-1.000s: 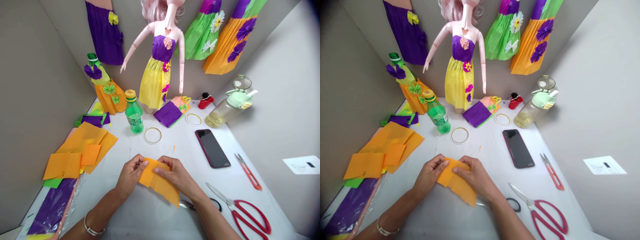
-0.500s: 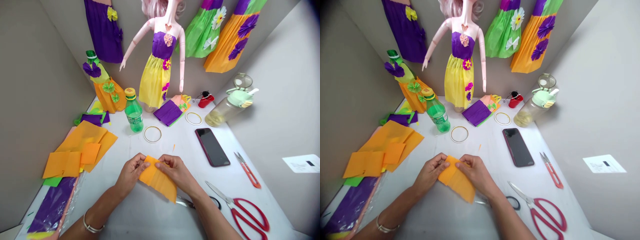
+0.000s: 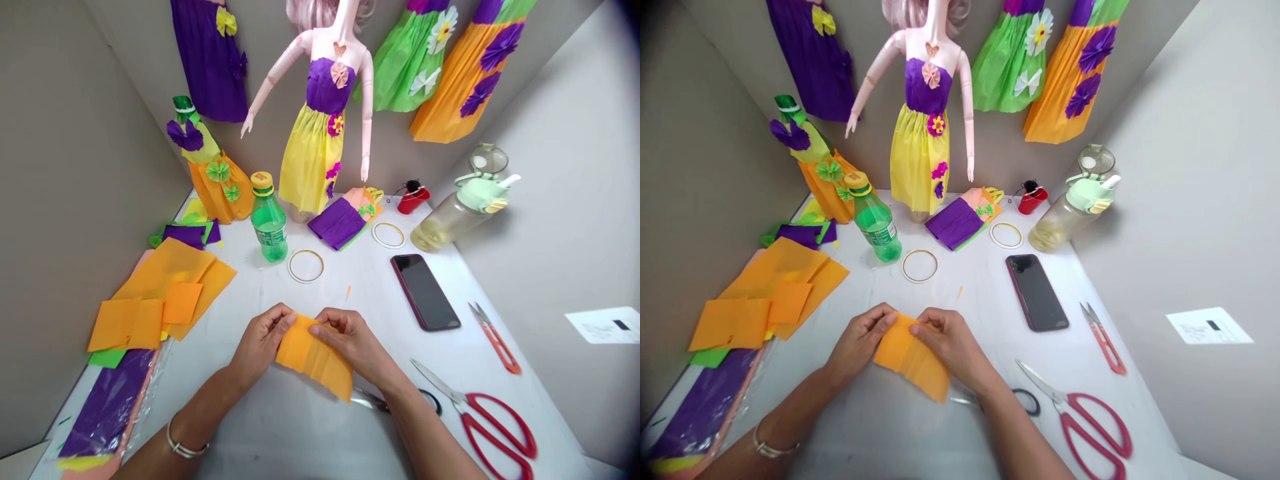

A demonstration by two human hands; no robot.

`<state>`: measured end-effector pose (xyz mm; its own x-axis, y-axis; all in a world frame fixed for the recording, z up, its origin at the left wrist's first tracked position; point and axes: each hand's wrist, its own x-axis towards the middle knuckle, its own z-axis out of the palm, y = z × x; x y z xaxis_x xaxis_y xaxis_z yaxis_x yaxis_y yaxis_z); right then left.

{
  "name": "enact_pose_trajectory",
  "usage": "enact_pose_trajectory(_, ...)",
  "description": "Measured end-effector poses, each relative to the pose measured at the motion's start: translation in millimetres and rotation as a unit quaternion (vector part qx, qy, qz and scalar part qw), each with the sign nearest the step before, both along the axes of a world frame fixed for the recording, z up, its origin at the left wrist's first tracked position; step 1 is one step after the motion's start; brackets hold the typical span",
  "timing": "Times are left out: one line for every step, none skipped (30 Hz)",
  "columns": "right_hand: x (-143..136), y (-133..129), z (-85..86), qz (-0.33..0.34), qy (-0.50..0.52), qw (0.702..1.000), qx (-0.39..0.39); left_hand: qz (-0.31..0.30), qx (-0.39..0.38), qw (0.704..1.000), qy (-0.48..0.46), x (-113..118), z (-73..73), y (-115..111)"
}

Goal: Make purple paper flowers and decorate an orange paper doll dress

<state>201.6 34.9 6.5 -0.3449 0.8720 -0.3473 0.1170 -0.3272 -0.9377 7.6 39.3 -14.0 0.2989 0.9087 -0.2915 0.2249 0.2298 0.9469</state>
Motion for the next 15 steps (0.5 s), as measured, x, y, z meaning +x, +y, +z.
enact_pose_trajectory(0.3, 0.1, 0.1, -0.001, 0.001, 1.0, -0.003, -0.015, 0.0, 1.0, -0.002, -0.5, -0.4, 0.1)
enact_pose_trajectory(0.7, 0.2, 0.0, -0.001, 0.002, 1.0, -0.005, -0.028, -0.001, 1.0, -0.002, -1.0, -1.3, 0.0)
enact_pose_trajectory(1.0, 0.2, -0.1, -0.002, 0.001, 1.0, -0.005, -0.038, -0.003, 0.999, -0.001, -1.4, -2.5, -0.1)
enact_pose_trajectory(1.4, 0.2, -0.3, -0.002, -0.001, 1.0, -0.006, -0.044, -0.003, 0.999, 0.004, -1.9, -3.8, -0.2)
enact_pose_trajectory(1.7, 0.3, -0.4, -0.002, -0.002, 1.0, -0.007, -0.045, -0.001, 0.999, 0.012, -2.3, -5.0, -0.1)
enact_pose_trajectory(1.9, 0.4, -0.5, -0.002, -0.003, 1.0, -0.008, -0.047, 0.003, 0.999, 0.022, -2.8, -5.8, 0.1)
enact_pose_trajectory(2.0, 0.6, -0.6, -0.001, -0.003, 1.0, -0.009, -0.047, 0.009, 0.998, 0.033, -3.4, -6.2, 0.5)
enact_pose_trajectory(1.9, 0.9, -0.6, 0.001, -0.004, 1.0, -0.01, -0.047, 0.016, 0.998, 0.043, -4.1, -5.9, 0.9)
enact_pose_trajectory(1.8, 1.3, -0.7, 0.003, -0.005, 1.0, -0.01, -0.045, 0.021, 0.998, 0.049, -4.8, -5.0, 1.3)
enact_pose_trajectory(1.5, 1.7, -0.8, 0.006, -0.007, 1.0, -0.012, -0.044, 0.021, 0.998, 0.048, -5.5, -3.8, 1.6)
enact_pose_trajectory(1.0, 2.1, -1.0, 0.009, -0.008, 1.0, -0.013, -0.046, 0.015, 0.998, 0.035, -6.2, -2.4, 1.8)
enact_pose_trajectory(0.4, 2.3, -1.2, 0.015, -0.01, 1.0, -0.013, -0.05, 0.002, 0.999, 0.012, -6.8, -1.0, 1.8)
enact_pose_trajectory(-0.1, 2.5, -1.4, 0.022, -0.013, 1.0, -0.011, -0.056, -0.017, 0.998, -0.019, -7.3, 0.0, 1.7)
enact_pose_trajectory(-0.5, 2.5, -1.3, 0.031, -0.019, 0.999, -0.007, -0.066, -0.039, 0.996, -0.05, -7.7, 0.6, 1.6)
enact_pose_trajectory(-0.3, 2.4, -1.0, 0.041, -0.025, 0.999, 0.0, -0.075, -0.059, 0.993, -0.075, -8.0, 0.8, 1.6)
